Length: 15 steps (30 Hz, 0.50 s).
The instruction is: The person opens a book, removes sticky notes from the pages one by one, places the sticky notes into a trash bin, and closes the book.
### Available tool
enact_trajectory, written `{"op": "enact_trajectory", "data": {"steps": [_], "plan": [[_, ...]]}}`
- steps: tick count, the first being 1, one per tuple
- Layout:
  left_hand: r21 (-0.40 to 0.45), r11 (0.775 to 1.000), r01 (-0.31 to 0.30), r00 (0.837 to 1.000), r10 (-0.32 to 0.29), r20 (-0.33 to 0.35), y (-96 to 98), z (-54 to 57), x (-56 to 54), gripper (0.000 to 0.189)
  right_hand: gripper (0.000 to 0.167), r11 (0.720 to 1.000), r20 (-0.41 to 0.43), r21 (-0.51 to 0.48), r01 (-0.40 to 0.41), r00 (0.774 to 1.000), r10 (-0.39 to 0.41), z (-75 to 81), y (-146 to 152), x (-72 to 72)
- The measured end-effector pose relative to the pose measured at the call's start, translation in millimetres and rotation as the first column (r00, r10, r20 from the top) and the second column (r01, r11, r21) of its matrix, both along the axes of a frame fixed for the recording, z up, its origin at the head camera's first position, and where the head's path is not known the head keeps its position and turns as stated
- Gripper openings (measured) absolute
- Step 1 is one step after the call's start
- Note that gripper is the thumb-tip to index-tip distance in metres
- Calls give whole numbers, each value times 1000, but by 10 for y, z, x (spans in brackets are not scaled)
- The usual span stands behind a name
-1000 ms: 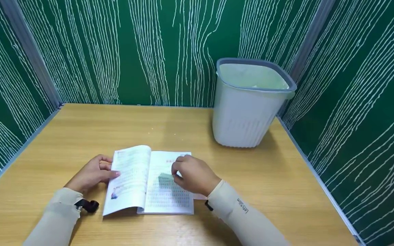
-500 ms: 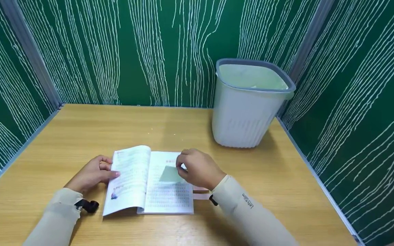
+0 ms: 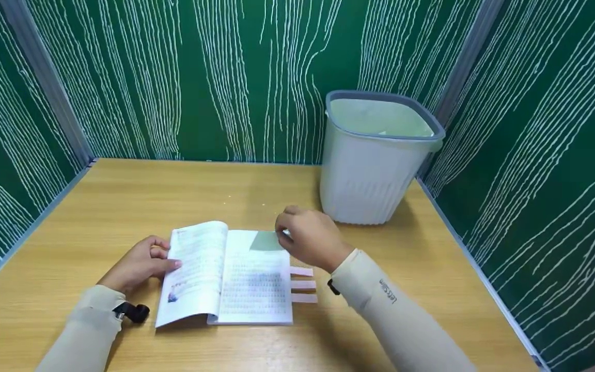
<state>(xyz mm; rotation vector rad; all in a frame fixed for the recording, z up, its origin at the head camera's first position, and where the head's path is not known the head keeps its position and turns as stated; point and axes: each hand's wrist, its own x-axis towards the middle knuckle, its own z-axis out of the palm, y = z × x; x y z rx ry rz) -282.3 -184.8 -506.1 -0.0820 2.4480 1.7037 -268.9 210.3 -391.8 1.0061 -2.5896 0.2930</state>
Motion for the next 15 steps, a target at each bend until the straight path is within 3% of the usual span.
{"op": "enact_trajectory", "data": {"steps": [8,15], "plan": [[3,1000,7,1000,-7,-22,-3,-6,-8,51,10,1000,-57,-9,19,998,-20,183,103,-49],[-16,1000,-6,1000,6,-15,7,5,-6,49,12,997,-55,-60,42,997,-45,358,202,-107]]}}
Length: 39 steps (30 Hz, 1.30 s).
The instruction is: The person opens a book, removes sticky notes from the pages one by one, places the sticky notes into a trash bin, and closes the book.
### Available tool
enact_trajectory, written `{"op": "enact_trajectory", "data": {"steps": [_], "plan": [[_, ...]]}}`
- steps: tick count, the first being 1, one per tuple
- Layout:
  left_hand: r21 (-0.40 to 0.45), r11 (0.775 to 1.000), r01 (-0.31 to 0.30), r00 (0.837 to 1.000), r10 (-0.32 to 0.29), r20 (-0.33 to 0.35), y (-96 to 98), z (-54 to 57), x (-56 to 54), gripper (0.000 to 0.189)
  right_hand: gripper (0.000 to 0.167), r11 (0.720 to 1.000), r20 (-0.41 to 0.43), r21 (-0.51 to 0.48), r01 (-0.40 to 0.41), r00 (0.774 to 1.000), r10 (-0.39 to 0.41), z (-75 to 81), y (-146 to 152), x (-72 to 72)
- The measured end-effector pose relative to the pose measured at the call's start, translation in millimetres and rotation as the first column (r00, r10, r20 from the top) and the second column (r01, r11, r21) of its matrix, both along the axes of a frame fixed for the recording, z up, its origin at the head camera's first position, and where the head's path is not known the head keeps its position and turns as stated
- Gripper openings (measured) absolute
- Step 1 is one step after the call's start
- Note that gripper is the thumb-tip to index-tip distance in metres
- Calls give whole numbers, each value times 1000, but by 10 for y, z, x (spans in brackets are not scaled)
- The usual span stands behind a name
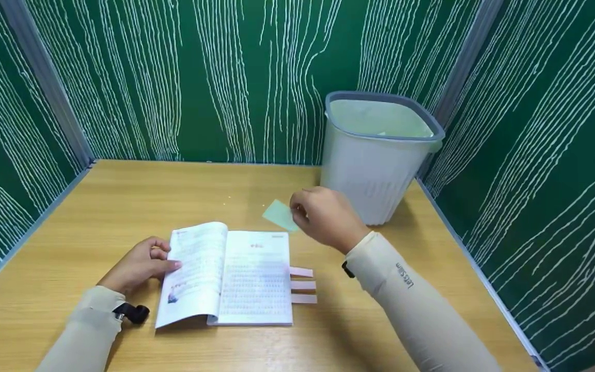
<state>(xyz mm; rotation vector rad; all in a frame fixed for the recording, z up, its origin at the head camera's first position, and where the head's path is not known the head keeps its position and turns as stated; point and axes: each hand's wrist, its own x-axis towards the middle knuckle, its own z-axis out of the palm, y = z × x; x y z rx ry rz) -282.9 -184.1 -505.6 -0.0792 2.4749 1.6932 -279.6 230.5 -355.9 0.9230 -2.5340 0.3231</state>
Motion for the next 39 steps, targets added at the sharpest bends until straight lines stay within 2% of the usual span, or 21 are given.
{"op": "enact_trajectory", "data": {"steps": [7,15,23,28,39], "plan": [[29,1000,8,1000,-8,-2,16,-3,-8,46,11,999,34,-3,44,998,-44,172,136,-1],[37,999,8,1000,-8,-4,34,-8,-5,45,11,990,7,-37,139,990,-138,385,325,-68],[-8,1000,14,1000,-15,-20,32,-17,8,41,11,980,-24,-62,190,981,-192,562,436,-113],[-23,1000,11,1000,-11,-6,19,1,21,41,13,974,-11,-80,211,977,-213,674,474,-152],[-41,999,12,1000,-11,19,5,27,13,44,19,960,-46,-105,259,963,-265,940,618,-183]]}}
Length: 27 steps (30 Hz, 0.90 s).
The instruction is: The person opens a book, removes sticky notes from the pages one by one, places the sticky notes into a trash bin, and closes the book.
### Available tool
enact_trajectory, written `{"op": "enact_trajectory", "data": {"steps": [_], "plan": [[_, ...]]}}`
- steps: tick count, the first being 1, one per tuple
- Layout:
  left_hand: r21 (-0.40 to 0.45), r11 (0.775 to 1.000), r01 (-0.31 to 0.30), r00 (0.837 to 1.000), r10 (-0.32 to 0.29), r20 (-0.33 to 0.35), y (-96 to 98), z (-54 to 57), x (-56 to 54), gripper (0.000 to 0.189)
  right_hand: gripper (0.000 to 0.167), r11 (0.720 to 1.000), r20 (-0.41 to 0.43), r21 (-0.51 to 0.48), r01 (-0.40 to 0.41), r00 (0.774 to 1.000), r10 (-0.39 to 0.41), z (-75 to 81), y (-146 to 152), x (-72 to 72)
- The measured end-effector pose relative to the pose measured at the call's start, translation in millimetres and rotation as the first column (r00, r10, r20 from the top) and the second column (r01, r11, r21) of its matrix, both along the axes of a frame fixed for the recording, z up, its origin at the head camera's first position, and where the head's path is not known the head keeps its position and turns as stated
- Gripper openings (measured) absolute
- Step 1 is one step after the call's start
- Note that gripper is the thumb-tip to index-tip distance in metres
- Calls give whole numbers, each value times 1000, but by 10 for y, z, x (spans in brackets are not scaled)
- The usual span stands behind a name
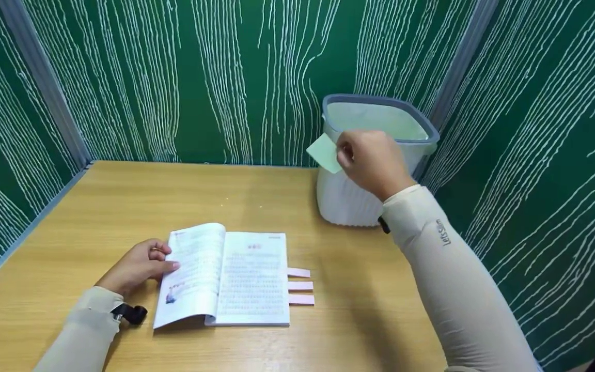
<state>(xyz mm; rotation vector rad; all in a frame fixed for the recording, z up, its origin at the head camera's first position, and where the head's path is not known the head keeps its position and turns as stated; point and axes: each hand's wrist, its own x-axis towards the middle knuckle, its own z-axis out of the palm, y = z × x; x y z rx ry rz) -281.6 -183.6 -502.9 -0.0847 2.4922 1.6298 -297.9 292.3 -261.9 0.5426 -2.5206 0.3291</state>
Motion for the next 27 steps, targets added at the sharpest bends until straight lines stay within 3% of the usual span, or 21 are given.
{"op": "enact_trajectory", "data": {"steps": [7,15,19,27], "plan": [[2,1000,1,1000,-1,14,-9,3,-6,45,26,998,7,-27,60,998,-60,149,61,-6],[35,999,9,1000,-8,-23,-15,-41,0,43,32,986,-9,-97,134,991,-136,273,94,-67],[28,1000,-2,1000,3,-17,-24,-41,-1,42,36,966,3,-172,191,981,-194,310,128,-140],[50,999,7,1000,-6,-20,5,-38,-15,42,42,901,30,-316,298,952,-304,307,261,-245]]}}
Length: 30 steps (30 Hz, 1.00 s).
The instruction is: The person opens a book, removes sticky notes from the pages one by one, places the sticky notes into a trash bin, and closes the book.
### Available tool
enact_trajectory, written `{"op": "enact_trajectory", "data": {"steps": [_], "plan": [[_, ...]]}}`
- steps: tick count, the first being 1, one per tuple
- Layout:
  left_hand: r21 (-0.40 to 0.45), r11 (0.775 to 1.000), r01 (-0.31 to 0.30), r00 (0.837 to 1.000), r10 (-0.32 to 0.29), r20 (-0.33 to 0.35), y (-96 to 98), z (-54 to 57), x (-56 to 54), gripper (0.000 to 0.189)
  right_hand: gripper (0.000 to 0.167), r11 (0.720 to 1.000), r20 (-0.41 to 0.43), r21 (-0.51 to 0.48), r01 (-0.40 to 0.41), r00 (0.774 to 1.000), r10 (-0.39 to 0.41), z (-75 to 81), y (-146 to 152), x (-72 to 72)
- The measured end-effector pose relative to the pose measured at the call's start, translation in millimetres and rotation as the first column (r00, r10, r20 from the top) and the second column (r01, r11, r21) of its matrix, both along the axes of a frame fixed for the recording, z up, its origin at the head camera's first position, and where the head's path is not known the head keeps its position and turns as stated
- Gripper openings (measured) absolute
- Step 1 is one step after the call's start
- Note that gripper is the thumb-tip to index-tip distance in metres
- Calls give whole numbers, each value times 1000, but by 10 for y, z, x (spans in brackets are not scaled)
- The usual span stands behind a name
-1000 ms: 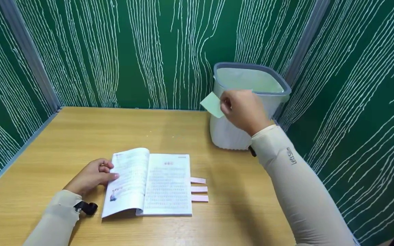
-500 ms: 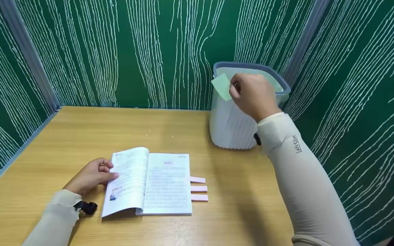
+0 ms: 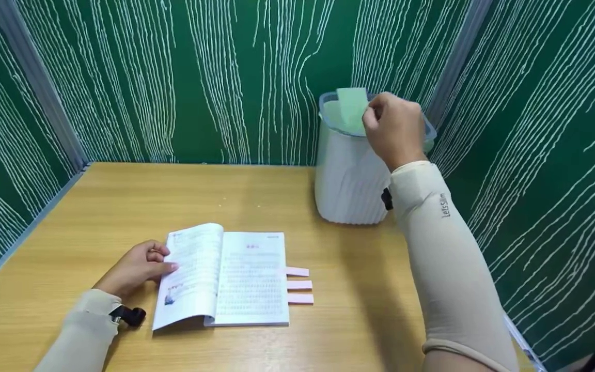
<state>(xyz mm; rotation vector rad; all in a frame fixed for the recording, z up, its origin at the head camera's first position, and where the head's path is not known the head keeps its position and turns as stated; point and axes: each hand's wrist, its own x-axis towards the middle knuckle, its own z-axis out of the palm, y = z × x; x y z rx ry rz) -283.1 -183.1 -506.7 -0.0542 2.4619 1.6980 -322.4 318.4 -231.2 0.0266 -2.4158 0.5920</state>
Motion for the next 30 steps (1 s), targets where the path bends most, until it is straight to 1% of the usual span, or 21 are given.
{"op": "enact_trajectory", "data": {"steps": [5,10,12,17,21,30], "plan": [[-1,1000,8,1000,-8,5,-3,-13,25,43,43,998,32,-28,50,998,-49,-35,67,-63],[-31,1000,0,1000,1,17,-18,16,30,42,44,997,50,-28,70,996,-69,-64,119,-103],[-34,999,3,1000,-3,14,-22,26,26,43,44,997,43,-17,70,997,-69,-70,130,-117],[-28,1000,9,1000,-8,15,-15,27,18,44,44,997,57,1,81,995,-81,-94,155,-143],[-29,1000,5,1000,-5,17,-8,24,22,43,44,996,72,-5,86,994,-85,-118,158,-144],[-51,999,11,1000,-10,12,-10,28,28,43,42,997,62,-26,67,996,-65,-130,147,-108]]}}
